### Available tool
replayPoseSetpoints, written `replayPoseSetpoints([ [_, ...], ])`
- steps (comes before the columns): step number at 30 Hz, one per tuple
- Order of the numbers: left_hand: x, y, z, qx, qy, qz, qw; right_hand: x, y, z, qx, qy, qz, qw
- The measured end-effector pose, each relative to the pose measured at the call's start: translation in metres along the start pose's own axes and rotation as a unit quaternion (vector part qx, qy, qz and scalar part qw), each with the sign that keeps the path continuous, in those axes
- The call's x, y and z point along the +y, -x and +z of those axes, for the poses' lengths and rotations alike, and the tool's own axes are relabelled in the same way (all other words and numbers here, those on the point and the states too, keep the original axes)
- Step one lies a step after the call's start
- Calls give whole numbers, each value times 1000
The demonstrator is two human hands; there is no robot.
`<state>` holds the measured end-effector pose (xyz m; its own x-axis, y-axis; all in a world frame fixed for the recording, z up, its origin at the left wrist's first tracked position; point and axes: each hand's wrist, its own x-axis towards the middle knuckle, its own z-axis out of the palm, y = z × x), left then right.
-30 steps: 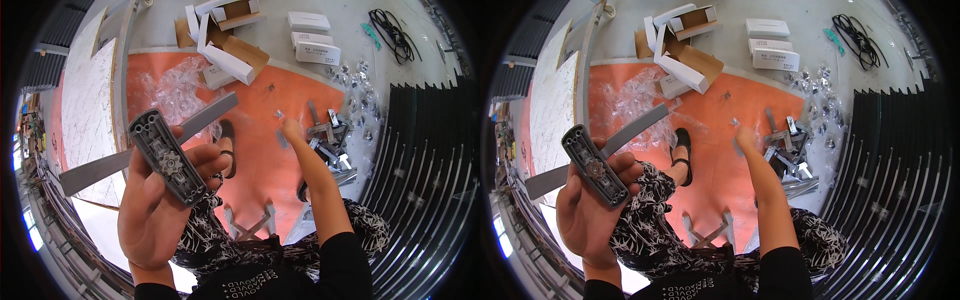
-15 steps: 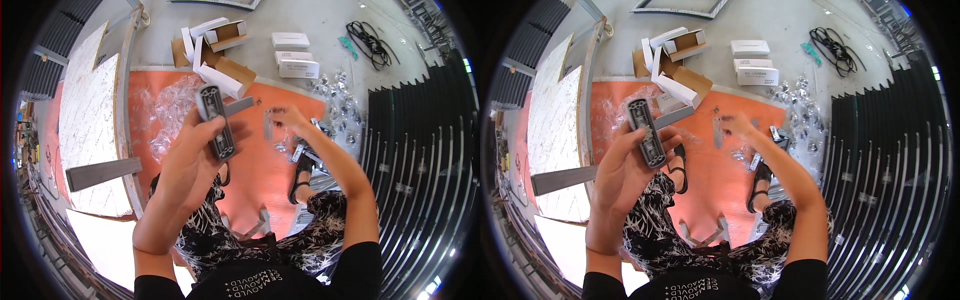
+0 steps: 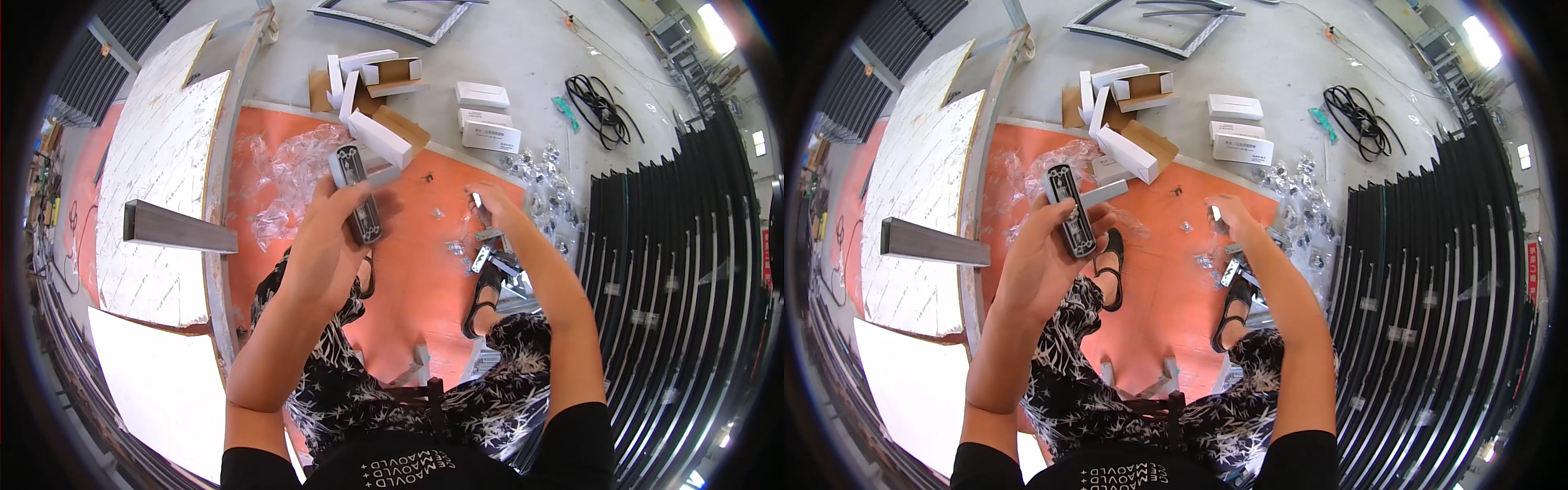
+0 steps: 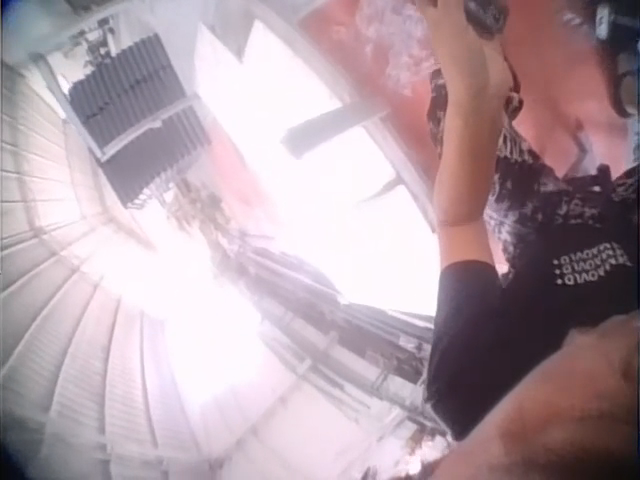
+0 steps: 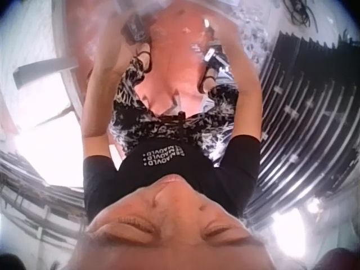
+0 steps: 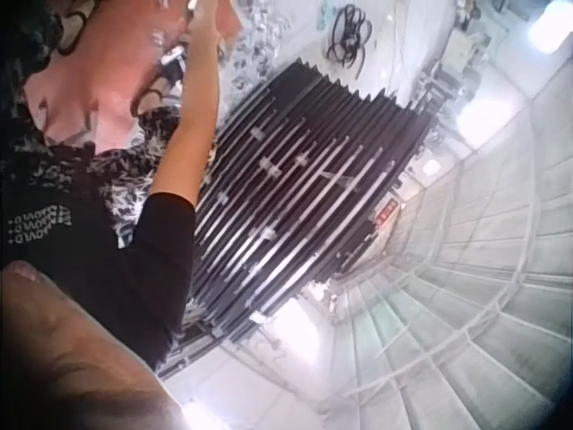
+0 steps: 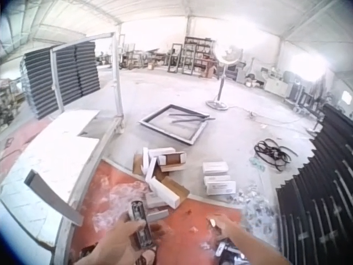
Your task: The person handles metal brackets and cardboard boxes, sorts screws from a pile into a metal bowl by hand, and then attaches a metal bracket to a window frame using a power drill.
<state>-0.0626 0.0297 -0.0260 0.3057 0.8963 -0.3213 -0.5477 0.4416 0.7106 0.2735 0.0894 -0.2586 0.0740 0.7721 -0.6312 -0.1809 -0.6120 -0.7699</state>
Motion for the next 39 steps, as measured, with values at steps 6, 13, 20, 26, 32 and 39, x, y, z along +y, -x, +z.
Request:
replayPoseSetpoints([
  [6,13,-6,12,89,9,-42,995,94,-112,16,48,156,-51,985],
  [13,20,-31,26,85,-18,-108,990,179,-270,-1,197,288,-154,924],
  [20,9,-70,35,158,-22,-154,975,156,-274,40,268,286,-112,913],
  [26,28,-63,38,77,-10,-177,981,46,-173,51,-7,93,-46,995],
  [32,7,-45,34,17,-1,-84,996,-87,4,55,-129,48,-44,990],
  [39,-22,-22,33,-50,-75,-33,995,-127,207,75,-152,71,-80,983],
])
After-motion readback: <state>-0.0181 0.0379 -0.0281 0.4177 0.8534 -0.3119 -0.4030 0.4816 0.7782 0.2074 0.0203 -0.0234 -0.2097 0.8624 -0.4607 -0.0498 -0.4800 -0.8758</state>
